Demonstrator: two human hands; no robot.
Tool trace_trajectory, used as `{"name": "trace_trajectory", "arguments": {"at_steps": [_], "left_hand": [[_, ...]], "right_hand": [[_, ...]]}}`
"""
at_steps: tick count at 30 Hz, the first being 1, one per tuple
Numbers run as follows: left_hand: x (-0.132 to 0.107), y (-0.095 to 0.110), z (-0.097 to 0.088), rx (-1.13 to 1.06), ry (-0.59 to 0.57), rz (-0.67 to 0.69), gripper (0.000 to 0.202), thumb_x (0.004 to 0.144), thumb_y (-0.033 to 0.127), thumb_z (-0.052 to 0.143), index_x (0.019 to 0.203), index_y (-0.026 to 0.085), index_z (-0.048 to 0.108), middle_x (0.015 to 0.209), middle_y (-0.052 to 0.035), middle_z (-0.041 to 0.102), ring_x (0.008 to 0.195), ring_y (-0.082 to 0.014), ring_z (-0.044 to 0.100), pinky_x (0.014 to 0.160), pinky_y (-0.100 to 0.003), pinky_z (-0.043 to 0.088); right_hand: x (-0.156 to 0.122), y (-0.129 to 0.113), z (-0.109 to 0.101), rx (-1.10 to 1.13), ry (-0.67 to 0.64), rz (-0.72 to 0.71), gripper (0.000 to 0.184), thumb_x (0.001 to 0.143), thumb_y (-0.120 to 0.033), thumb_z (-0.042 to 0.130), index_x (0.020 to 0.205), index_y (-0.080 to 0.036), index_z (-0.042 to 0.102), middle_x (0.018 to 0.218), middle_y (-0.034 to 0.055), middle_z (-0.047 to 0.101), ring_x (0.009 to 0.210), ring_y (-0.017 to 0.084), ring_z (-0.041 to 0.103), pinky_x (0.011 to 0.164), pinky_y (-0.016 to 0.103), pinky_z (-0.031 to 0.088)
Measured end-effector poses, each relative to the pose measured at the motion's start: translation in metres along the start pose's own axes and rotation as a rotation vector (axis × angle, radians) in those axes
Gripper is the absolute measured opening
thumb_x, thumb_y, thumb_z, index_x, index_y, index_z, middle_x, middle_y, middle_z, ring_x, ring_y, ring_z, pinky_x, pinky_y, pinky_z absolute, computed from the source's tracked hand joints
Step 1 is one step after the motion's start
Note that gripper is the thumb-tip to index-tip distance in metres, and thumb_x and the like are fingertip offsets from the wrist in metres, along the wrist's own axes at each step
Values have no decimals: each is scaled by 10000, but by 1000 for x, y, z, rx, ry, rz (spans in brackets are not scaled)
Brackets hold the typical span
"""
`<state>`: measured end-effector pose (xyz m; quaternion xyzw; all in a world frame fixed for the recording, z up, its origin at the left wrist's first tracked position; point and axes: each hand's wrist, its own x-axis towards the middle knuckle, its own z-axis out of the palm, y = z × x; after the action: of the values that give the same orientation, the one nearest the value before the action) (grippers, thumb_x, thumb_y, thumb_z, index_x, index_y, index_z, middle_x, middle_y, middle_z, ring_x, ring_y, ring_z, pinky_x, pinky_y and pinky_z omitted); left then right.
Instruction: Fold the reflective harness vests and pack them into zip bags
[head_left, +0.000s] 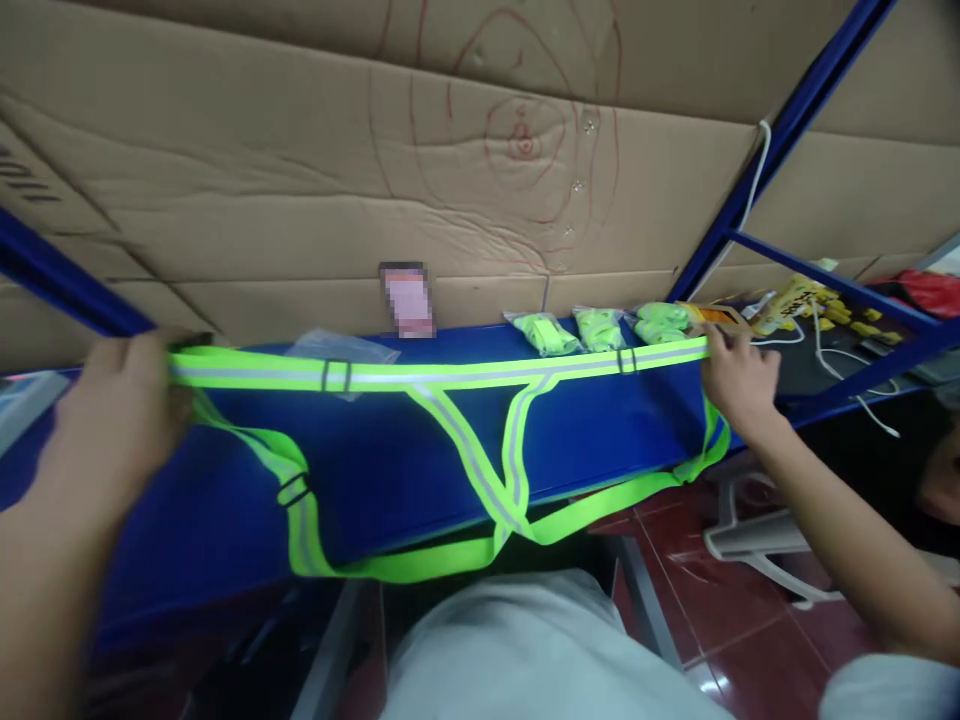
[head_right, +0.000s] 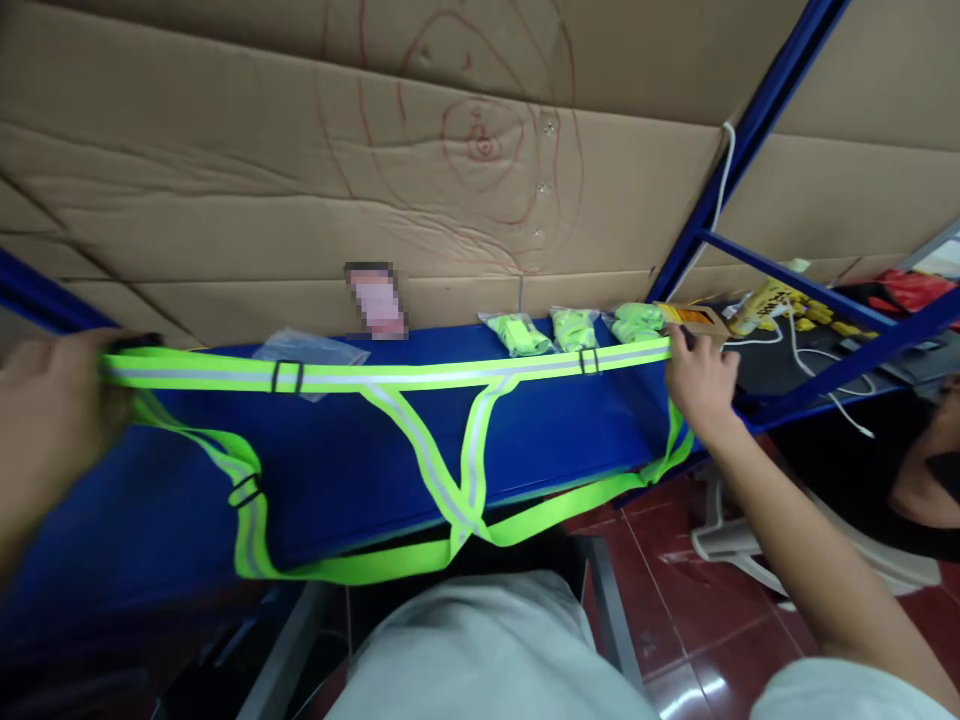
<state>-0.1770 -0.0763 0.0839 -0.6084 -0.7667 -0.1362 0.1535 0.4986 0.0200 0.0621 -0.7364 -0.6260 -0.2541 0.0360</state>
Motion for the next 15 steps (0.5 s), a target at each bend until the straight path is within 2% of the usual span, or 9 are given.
{"name": "trace_trajectory", "arguments": {"at_steps": [4,7,9,11,15], "left_hand": [[-19,-23,7,146,-293,174,567,1057,335,261,1578,191,429,1531,-200,480,1227,-385,659,1048,-556,547],[-33,-40,21,97,-335,240,582,1045,318,268,1580,185,454,1610,-187,444,1334,-364,618,1110,-486,513],[-41,-49,32,1,-350,286,598,1024,313,287,1592,250,464,1671,-109,420,1421,-320,569,1143,-418,495],[-47,-54,42,-100,-393,346,601,999,324,328,1571,278,508,1663,-50,461,1450,-280,554,1189,-383,455],[-56,-53,53,-228,-470,398,589,974,414,388,1455,179,633,1514,-104,624,1393,-283,610,1223,-388,419]], "right_hand": [[-6,26,-3,-13,136,45,555,1092,-355,253,1575,-153,437,1205,285,622,1035,358,610,834,445,244],[-9,35,0,-34,122,26,533,1087,-331,272,1535,-140,487,1177,276,648,1030,345,604,806,424,222],[-10,38,2,-43,86,25,520,1086,-319,271,1503,-140,524,1161,272,664,1014,346,614,789,420,211],[-9,39,5,-46,69,38,507,1086,-321,282,1479,-139,546,1143,267,677,988,346,631,779,417,206],[-4,41,7,-52,43,71,497,1078,-319,321,1493,-130,519,1136,261,689,965,344,657,780,411,216]]}}
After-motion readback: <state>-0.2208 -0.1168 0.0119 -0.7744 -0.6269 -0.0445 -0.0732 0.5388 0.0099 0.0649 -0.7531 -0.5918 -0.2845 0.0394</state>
